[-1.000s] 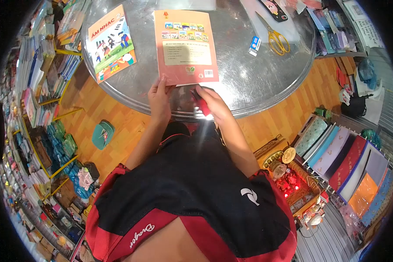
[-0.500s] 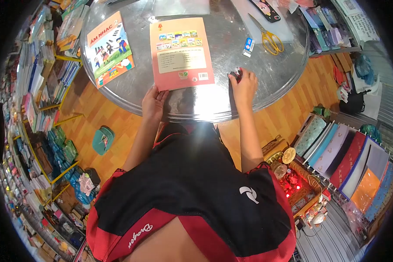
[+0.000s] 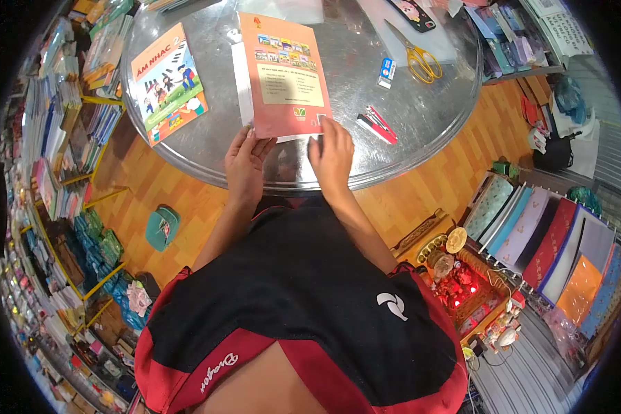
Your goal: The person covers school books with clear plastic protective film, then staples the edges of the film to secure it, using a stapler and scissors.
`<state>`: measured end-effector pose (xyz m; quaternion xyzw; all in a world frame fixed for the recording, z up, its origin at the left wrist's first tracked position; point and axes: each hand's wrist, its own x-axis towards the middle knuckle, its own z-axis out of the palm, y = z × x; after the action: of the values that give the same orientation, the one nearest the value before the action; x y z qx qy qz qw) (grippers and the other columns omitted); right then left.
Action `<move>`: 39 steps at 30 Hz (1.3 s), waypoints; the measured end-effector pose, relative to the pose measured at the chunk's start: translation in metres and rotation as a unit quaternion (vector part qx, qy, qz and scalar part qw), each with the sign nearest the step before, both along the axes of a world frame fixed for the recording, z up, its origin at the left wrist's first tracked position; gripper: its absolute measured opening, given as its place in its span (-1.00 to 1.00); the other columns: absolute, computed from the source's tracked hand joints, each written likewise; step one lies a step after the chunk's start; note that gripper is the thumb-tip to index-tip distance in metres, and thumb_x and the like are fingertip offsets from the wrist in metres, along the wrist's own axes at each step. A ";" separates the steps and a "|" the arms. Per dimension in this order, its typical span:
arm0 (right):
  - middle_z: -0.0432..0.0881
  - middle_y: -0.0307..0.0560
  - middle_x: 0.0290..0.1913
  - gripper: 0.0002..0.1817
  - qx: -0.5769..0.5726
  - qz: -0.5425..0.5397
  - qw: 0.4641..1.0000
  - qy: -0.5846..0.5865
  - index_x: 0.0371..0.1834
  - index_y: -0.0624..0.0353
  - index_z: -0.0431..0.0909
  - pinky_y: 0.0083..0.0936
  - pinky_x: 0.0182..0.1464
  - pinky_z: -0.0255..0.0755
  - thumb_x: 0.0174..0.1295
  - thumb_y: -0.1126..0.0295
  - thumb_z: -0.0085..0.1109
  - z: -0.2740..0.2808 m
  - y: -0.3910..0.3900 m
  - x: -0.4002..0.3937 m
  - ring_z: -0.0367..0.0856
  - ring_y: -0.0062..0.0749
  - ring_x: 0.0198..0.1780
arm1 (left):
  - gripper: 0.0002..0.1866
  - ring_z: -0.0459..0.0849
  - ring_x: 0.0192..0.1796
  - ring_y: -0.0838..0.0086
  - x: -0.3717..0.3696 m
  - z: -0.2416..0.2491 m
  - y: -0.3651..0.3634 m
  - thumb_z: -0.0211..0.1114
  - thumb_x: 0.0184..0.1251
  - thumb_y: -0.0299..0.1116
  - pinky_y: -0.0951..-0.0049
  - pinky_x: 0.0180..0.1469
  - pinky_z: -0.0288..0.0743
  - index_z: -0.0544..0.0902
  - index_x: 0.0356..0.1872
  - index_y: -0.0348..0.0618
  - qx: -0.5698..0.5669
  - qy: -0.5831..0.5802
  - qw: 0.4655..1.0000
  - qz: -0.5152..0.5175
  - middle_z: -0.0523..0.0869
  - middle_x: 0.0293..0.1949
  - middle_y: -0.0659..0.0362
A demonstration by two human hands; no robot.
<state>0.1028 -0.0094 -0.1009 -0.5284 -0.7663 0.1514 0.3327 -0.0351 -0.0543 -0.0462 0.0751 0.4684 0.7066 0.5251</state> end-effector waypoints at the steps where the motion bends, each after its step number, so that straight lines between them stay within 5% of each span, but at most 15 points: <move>1: 0.41 0.02 -0.05 -0.52 0.001 -0.002 1.000 -0.001 0.00 0.19 0.39 -0.29 0.06 0.19 -0.06 0.38 0.20 -0.008 0.002 0.007 0.34 -0.10 0.00 | -0.72 0.57 -0.08 0.37 0.001 0.000 0.001 -0.05 0.31 -0.45 0.35 0.06 0.43 0.37 -0.02 -0.39 0.008 -0.002 1.000 -0.003 0.55 -0.13 0.02; 4: 0.43 0.04 -0.08 -0.60 -0.037 -0.086 0.995 0.019 -0.03 0.22 0.42 -0.33 0.04 0.20 0.03 0.35 0.13 -0.020 0.006 0.022 0.34 -0.10 -0.03 | -0.68 0.54 -0.03 0.38 0.009 0.009 0.005 -0.08 0.32 -0.45 0.33 0.10 0.39 0.32 0.03 -0.44 0.039 0.052 0.996 -0.064 0.52 -0.08 -0.01; 7: 0.46 0.06 -0.13 -0.70 -0.115 -0.059 0.986 0.100 -0.15 0.25 0.51 -0.34 0.05 0.20 0.05 0.38 0.11 -0.026 0.013 0.022 0.35 -0.11 -0.04 | -0.63 0.49 0.03 0.37 0.022 0.015 0.017 -0.09 0.33 -0.45 0.35 0.12 0.36 0.26 0.10 -0.44 0.079 0.046 0.989 -0.120 0.47 -0.02 -0.01; 9: 0.52 0.04 -0.26 -0.77 -0.090 -0.077 0.982 0.150 -0.26 0.29 0.55 -0.42 -0.04 0.28 0.09 0.37 0.09 -0.031 0.014 0.017 0.45 -0.23 -0.16 | -0.60 0.46 0.07 0.35 0.025 0.025 0.028 -0.07 0.32 -0.43 0.34 0.13 0.34 0.23 0.13 -0.42 0.104 0.077 0.981 -0.146 0.44 0.03 -0.01; 11: 0.55 -0.03 -0.41 -0.74 -0.216 -0.121 0.905 0.347 -0.28 0.34 0.54 -0.51 -0.17 0.35 0.14 0.33 0.08 -0.033 0.015 0.014 0.48 -0.40 -0.34 | -0.57 0.43 0.11 0.32 0.025 0.027 0.036 -0.04 0.31 -0.42 0.33 0.15 0.31 0.20 0.16 -0.41 0.132 0.110 0.971 -0.169 0.41 0.07 -0.02; 12: 0.54 -0.14 -0.52 -0.73 -0.197 -0.126 0.900 0.368 -0.34 0.38 0.53 -0.65 -0.32 0.37 0.18 0.32 0.07 -0.026 0.017 0.011 0.44 -0.60 -0.47 | -0.50 0.40 0.13 0.28 0.024 0.026 0.037 0.06 0.25 -0.36 0.34 0.15 0.28 0.20 0.17 -0.39 0.117 0.238 0.945 -0.193 0.38 0.10 -0.06; 14: 0.52 -0.16 -0.53 -0.74 -0.234 -0.118 0.863 0.432 -0.37 0.39 0.53 -0.69 -0.36 0.36 0.19 0.33 0.06 -0.010 0.020 0.009 0.42 -0.64 -0.48 | -0.32 0.25 0.24 0.08 0.018 0.009 0.038 0.23 0.09 -0.28 0.19 0.21 0.14 0.17 0.21 -0.32 0.078 0.461 0.847 -0.251 0.26 0.18 -0.18; 15: 0.51 -0.18 -0.54 -0.74 -0.272 -0.106 0.821 0.491 -0.40 0.39 0.52 -0.73 -0.40 0.35 0.20 0.34 0.05 0.001 0.022 0.007 0.41 -0.68 -0.50 | -0.32 0.25 0.24 0.08 0.021 -0.003 0.034 0.23 0.09 -0.28 0.19 0.21 0.14 0.17 0.21 -0.32 0.081 0.464 0.845 -0.253 0.26 0.18 -0.18; 17: 0.48 -0.22 -0.54 -0.75 -0.241 -0.102 0.802 0.537 -0.44 0.37 0.51 -0.76 -0.43 0.36 0.21 0.35 0.03 0.017 0.029 0.001 0.40 -0.73 -0.51 | -0.30 0.15 0.27 0.00 0.024 -0.025 0.028 0.24 0.04 -0.32 0.06 0.23 0.05 0.15 0.22 -0.29 -0.030 0.769 0.571 -0.287 0.16 0.22 -0.21; 21: 0.53 -0.18 -0.46 -0.78 -0.248 -0.076 0.784 0.564 -0.33 0.36 0.53 -0.66 -0.35 0.50 0.21 0.36 0.04 0.033 0.045 0.005 0.51 -0.61 -0.45 | -0.43 0.14 0.27 -0.03 0.020 -0.045 0.040 0.10 0.12 -0.42 -0.01 0.22 0.04 0.19 0.19 -0.27 0.013 0.762 0.595 -0.255 0.16 0.22 -0.19; 22: 0.55 -0.15 -0.41 -0.77 -0.255 -0.062 0.788 0.557 -0.26 0.37 0.50 -0.65 -0.33 0.50 0.20 0.38 0.05 0.037 0.049 0.006 0.52 -0.60 -0.41 | -0.51 0.28 0.20 0.00 0.017 -0.042 0.047 0.02 0.17 -0.46 0.10 0.13 0.24 0.22 0.16 -0.27 0.053 0.762 0.600 -0.237 0.28 0.16 -0.19; 28: 0.54 -0.06 -0.18 -0.60 -0.254 0.008 0.792 0.555 0.03 0.40 0.31 -0.72 -0.28 0.45 0.16 0.44 0.08 0.050 0.055 0.002 0.53 -0.59 -0.22 | -0.68 0.46 0.05 0.05 0.013 -0.022 0.061 0.02 0.19 -0.46 0.30 -0.07 0.45 0.36 -0.01 -0.28 0.095 0.755 0.603 -0.241 0.44 0.02 -0.19; 31: 0.53 -0.03 -0.11 -0.56 -0.269 0.017 0.781 0.563 0.09 0.38 0.28 -0.73 -0.25 0.45 0.15 0.45 0.09 0.057 0.054 0.000 0.53 -0.57 -0.17 | -0.69 0.45 0.06 0.03 0.015 -0.015 0.060 0.08 0.19 -0.42 0.25 -0.03 0.42 0.38 -0.05 -0.28 0.110 0.734 0.631 -0.226 0.45 0.00 -0.17; 38: 0.55 -0.08 -0.11 -0.63 -0.283 0.023 0.771 0.571 0.05 0.31 0.37 -0.75 -0.22 0.39 0.19 0.42 0.05 0.049 0.054 -0.004 0.52 -0.60 -0.18 | -0.57 0.42 0.07 0.02 0.015 -0.013 0.064 0.16 0.18 -0.31 0.24 0.04 0.35 0.36 0.06 -0.24 0.149 0.773 0.594 -0.167 0.43 0.04 -0.13; 39: 0.55 -0.08 -0.11 -0.63 -0.283 0.024 0.770 0.572 0.05 0.31 0.37 -0.75 -0.22 0.39 0.19 0.42 0.05 0.046 0.055 -0.005 0.52 -0.60 -0.18 | -0.57 0.40 0.10 0.03 0.015 -0.016 0.065 0.17 0.17 -0.30 0.25 0.07 0.32 0.36 0.05 -0.25 0.147 0.730 0.643 -0.179 0.43 0.05 -0.13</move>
<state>0.0974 0.0455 -0.0548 -0.3960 -0.3694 0.6436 0.5408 -0.0202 0.0103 -0.0622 0.7253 0.5672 0.3742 0.1106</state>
